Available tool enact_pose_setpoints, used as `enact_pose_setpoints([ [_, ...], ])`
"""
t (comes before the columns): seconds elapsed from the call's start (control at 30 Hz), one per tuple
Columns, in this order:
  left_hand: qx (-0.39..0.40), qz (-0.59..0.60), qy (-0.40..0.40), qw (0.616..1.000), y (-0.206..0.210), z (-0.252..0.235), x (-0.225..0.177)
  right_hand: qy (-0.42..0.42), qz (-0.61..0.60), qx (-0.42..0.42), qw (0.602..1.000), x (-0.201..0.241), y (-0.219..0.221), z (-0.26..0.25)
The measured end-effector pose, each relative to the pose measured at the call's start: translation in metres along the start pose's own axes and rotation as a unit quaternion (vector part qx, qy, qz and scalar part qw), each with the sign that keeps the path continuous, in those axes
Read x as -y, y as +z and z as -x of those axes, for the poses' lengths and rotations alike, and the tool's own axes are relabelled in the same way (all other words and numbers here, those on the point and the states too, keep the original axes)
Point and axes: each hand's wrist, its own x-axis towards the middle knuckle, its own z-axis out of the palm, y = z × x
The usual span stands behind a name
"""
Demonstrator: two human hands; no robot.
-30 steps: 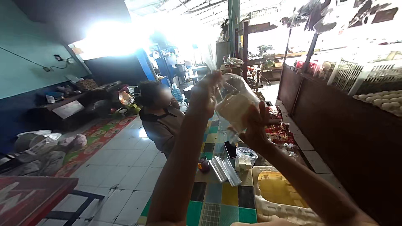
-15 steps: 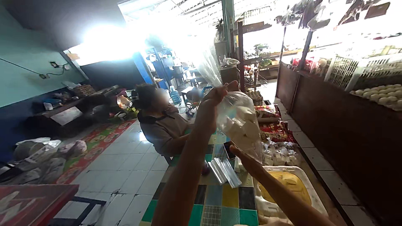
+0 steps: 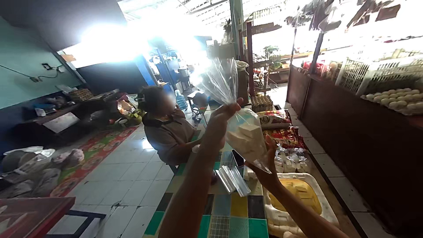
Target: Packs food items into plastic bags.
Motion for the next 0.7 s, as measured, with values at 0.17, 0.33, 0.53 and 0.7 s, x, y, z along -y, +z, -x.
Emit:
enact_pose_setpoints([
  [0.17, 0.084, -0.075, 0.089, 0.99, -0.028, 0.004, 0.015, 0.299, -0.181, 0.088, 0.933, 0.03, -0.019, -0.007],
  [0.33, 0.154, 0.042, 0.089, 0.983, -0.042, 0.017, 0.03, -0.139, 0.245, 0.077, 0.956, 0.037, -0.041, -0.031],
  [0.53, 0.286, 0.085, -0.039, 0.954, -0.017, 0.049, 0.016, -0.605, 0.425, 0.244, 0.627, 0.118, -0.036, -0.099],
  [0.7, 0.332, -0.068, 0.208, 0.917, -0.026, 0.064, 0.025, -0.539, 0.394, 0.448, 0.595, 0.158, -0.039, -0.113],
])
